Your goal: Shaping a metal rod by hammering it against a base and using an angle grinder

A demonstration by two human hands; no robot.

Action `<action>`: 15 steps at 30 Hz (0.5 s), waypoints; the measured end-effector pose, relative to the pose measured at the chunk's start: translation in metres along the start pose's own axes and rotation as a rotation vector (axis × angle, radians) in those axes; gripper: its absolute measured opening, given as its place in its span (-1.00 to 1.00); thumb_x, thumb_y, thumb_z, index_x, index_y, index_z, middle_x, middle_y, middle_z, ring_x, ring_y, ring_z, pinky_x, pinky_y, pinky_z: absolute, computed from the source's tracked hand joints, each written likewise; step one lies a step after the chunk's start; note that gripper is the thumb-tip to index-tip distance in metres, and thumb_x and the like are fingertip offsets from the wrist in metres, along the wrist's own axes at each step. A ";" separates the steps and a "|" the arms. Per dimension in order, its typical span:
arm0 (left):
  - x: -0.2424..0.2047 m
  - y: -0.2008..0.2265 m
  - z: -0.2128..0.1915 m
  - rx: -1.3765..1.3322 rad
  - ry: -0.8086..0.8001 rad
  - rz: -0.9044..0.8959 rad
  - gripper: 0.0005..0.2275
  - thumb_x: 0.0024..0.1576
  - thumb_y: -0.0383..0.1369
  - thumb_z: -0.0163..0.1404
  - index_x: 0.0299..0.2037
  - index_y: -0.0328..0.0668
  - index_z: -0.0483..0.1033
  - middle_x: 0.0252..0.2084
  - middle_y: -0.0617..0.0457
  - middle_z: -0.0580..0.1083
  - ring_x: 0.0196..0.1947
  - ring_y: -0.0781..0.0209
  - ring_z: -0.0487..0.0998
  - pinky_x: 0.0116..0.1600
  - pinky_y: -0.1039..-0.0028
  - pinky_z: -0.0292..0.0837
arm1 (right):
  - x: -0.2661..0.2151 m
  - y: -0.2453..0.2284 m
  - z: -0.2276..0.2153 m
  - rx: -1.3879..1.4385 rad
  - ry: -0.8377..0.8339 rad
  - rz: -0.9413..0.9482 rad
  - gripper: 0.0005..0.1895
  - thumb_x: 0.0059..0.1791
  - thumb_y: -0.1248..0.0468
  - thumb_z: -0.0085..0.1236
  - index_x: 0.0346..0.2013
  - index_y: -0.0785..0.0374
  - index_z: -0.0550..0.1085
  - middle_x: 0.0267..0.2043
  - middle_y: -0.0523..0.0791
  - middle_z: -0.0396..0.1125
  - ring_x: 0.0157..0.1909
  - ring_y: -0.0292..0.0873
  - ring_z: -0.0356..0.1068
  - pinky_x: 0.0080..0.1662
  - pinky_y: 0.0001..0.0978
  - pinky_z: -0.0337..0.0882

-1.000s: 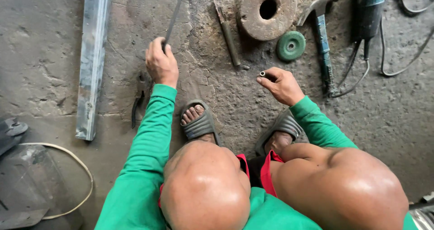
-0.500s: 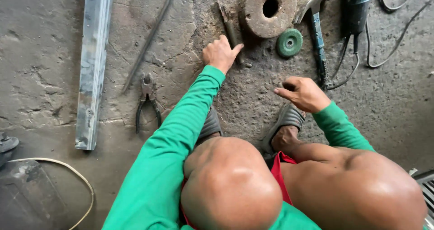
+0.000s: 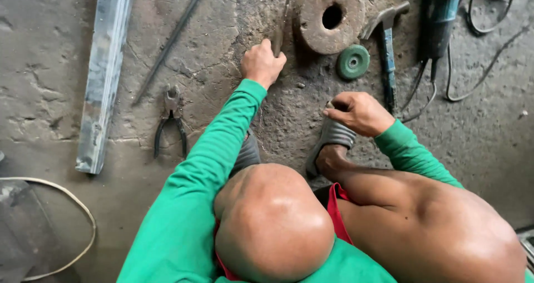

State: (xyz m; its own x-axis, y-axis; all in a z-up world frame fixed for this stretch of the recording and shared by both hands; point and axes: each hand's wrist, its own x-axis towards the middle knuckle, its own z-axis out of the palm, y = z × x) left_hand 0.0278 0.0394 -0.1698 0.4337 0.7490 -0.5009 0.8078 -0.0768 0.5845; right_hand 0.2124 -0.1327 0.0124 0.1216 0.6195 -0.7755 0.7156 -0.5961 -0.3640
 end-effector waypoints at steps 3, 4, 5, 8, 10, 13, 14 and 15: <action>-0.008 -0.007 -0.025 -0.122 0.049 0.011 -0.67 0.02 0.00 0.05 -0.22 -0.05 0.55 -0.33 -0.10 0.61 -0.20 -0.26 0.67 -0.08 -0.05 0.59 | 0.021 0.013 0.013 -0.082 -0.074 -0.053 -0.62 -0.03 -0.11 0.20 -0.35 0.14 0.53 -0.27 -0.02 0.48 -0.14 0.18 0.50 -0.13 0.11 0.45; -0.013 -0.009 -0.034 -0.159 0.072 0.028 -0.70 0.03 0.01 0.05 -0.23 0.04 0.55 -0.33 -0.05 0.61 -0.19 -0.21 0.67 -0.07 -0.01 0.60 | 0.029 0.019 0.020 -0.129 -0.106 -0.086 -0.63 -0.03 -0.13 0.18 -0.37 0.11 0.52 -0.29 -0.07 0.48 -0.16 0.15 0.51 -0.13 0.08 0.49; -0.016 -0.010 -0.044 -0.137 0.084 0.013 -0.70 0.03 0.01 0.05 -0.23 0.04 0.55 -0.33 -0.05 0.61 -0.19 -0.21 0.67 -0.07 -0.01 0.60 | 0.039 0.022 0.030 -0.118 -0.113 -0.112 -0.63 -0.03 -0.13 0.18 -0.37 0.11 0.52 -0.29 -0.07 0.48 -0.16 0.15 0.51 -0.13 0.08 0.49; -0.020 -0.003 -0.075 -0.166 0.066 0.088 -0.66 0.08 0.07 0.05 -0.29 -0.01 0.53 -0.30 -0.15 0.57 -0.17 -0.28 0.62 -0.10 -0.08 0.56 | 0.064 0.023 0.049 -0.178 -0.132 -0.249 -0.63 -0.05 -0.15 0.16 -0.36 0.08 0.51 -0.27 -0.13 0.45 -0.12 0.10 0.52 -0.10 0.04 0.51; -0.020 0.008 -0.095 -0.211 0.053 0.241 -0.69 0.15 -0.07 0.12 -0.09 -0.10 0.58 -0.19 -0.19 0.58 -0.12 -0.29 0.60 -0.07 -0.05 0.55 | 0.072 0.016 0.049 -0.177 -0.132 -0.361 -0.62 -0.06 -0.16 0.15 -0.09 -0.07 0.53 -0.14 -0.20 0.45 -0.07 0.10 0.52 -0.05 0.09 0.56; -0.004 0.021 -0.109 -0.350 -0.196 0.194 -0.75 0.23 -0.13 0.05 0.02 0.02 0.56 -0.18 -0.18 0.57 -0.16 -0.17 0.63 -0.17 -0.01 0.54 | 0.087 0.024 0.037 -0.168 -0.032 -0.409 -0.50 -0.05 -0.08 0.16 0.15 -0.05 0.44 0.01 -0.13 0.41 -0.01 0.17 0.49 0.00 0.17 0.53; 0.001 0.023 -0.106 -0.333 -0.198 0.192 -0.75 0.23 -0.13 0.05 0.02 0.02 0.56 -0.18 -0.18 0.57 -0.16 -0.17 0.63 -0.17 -0.01 0.54 | 0.091 0.034 0.030 -0.153 -0.029 -0.416 -0.50 -0.05 -0.08 0.16 0.15 -0.05 0.44 0.01 -0.13 0.41 -0.01 0.17 0.49 0.00 0.17 0.53; 0.005 0.023 -0.104 -0.512 -0.293 0.091 -0.72 0.22 -0.21 0.05 0.07 -0.10 0.54 -0.22 -0.16 0.56 -0.27 -0.02 0.64 -0.24 0.16 0.62 | 0.093 0.044 0.026 -0.076 0.046 -0.419 -0.51 -0.02 -0.03 0.16 0.16 0.03 0.44 0.03 -0.07 0.42 0.03 0.19 0.48 0.00 0.17 0.52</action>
State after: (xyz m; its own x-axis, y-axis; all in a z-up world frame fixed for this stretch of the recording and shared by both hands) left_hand 0.0073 0.1101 -0.0923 0.6431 0.5358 -0.5471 0.4984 0.2496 0.8302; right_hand 0.2369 -0.1145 -0.0894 -0.1614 0.8235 -0.5438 0.7581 -0.2494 -0.6026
